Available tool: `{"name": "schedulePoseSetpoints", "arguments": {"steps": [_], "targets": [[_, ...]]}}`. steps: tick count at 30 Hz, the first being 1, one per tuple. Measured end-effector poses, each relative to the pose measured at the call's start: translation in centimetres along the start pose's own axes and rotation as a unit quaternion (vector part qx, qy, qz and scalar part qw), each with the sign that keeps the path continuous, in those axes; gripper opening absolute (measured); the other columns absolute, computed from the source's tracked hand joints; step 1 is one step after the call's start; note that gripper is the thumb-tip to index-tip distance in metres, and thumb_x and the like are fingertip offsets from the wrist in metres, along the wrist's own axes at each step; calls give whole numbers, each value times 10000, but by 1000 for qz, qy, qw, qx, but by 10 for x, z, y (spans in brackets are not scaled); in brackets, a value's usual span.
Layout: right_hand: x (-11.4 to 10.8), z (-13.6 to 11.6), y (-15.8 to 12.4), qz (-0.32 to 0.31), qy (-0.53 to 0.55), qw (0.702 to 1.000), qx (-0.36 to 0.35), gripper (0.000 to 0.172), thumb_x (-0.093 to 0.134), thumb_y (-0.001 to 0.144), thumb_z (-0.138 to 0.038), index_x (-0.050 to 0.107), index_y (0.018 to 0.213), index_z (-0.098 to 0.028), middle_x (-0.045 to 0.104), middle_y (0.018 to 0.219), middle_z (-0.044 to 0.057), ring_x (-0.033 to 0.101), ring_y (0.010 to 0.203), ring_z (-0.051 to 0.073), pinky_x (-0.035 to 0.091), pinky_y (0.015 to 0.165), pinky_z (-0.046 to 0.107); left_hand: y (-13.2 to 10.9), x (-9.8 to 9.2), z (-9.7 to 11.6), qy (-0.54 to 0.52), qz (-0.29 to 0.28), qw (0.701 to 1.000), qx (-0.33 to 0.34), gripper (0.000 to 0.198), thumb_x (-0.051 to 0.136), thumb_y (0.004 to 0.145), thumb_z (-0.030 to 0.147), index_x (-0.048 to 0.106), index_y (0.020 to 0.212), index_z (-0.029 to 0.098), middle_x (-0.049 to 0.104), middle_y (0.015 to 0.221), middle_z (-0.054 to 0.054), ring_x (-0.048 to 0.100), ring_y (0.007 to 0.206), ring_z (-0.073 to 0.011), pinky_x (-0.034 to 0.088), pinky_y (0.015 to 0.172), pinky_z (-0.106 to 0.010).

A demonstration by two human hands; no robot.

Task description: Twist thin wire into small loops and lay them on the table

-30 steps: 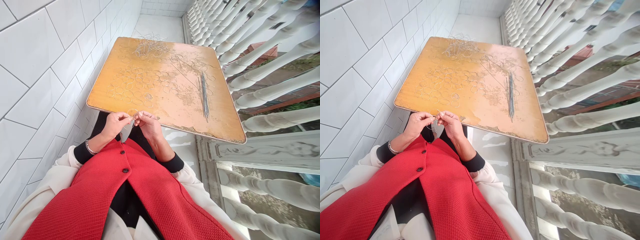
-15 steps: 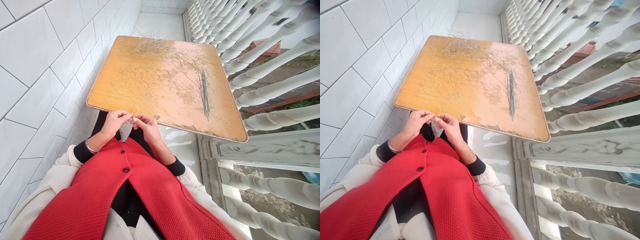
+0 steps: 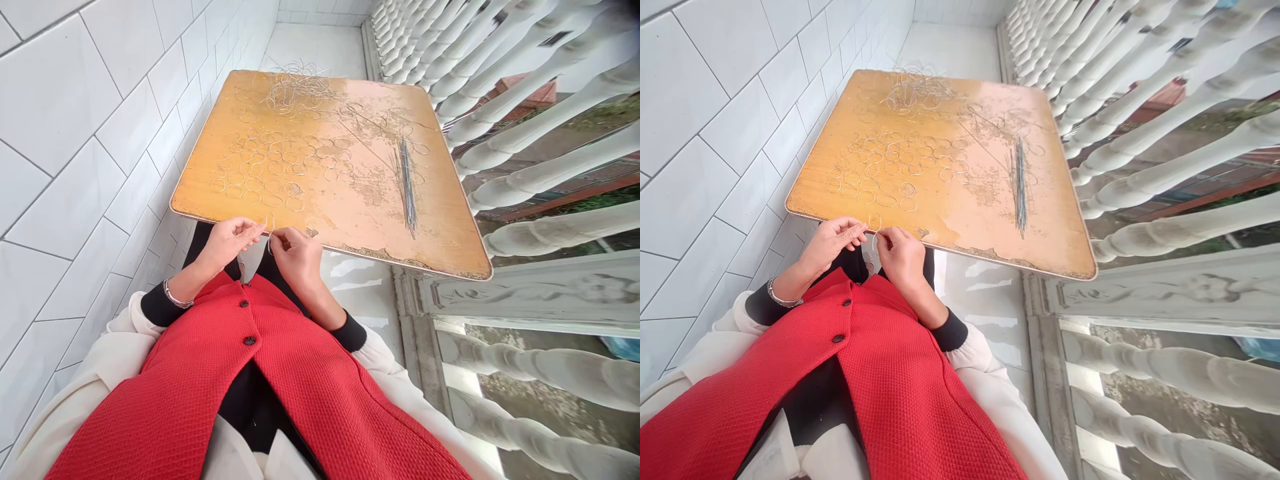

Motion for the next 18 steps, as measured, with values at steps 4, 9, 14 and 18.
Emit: {"name": "schedulePoseSetpoints", "arguments": {"steps": [4,9,14,18], "targets": [[2,-3,-2,47,-175,976,-122,262,482,895,-195,666,708,-191,662,657,50,569,603,147,378,581,269,2,-1,5,32,-1,999,9,276,692,793,421,678,808,145,678,700,-17,558,623,-89,439,591,-210],[1,-5,-3,52,-198,966,-160,258,480,924,-183,670,751,-194,663,665,47,581,616,151,381,587,266,2,-3,6,36,5,999,3,159,647,809,293,673,763,144,682,687,-17,552,605,-81,429,565,-199],[-1,-7,-5,29,-146,982,-118,242,503,901,-198,687,744,-192,678,673,56,597,629,158,413,603,274,4,-1,4,31,6,999,-3,159,658,799,298,676,763,143,683,676,-16,550,590,-77,441,570,-200],[-3,-7,-3,-48,29,998,-7,170,576,860,-255,722,798,-193,728,755,48,612,642,148,464,619,273,8,-2,-1,5,18,1000,17,188,680,785,328,675,752,143,688,680,-20,560,601,-81,450,581,-205]]}}
Point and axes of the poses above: each hand's wrist, its own y-axis towards the middle knuckle, its own x-axis out of the palm, z = x × y, the point moved 2 cm from there along y, towards the middle knuckle
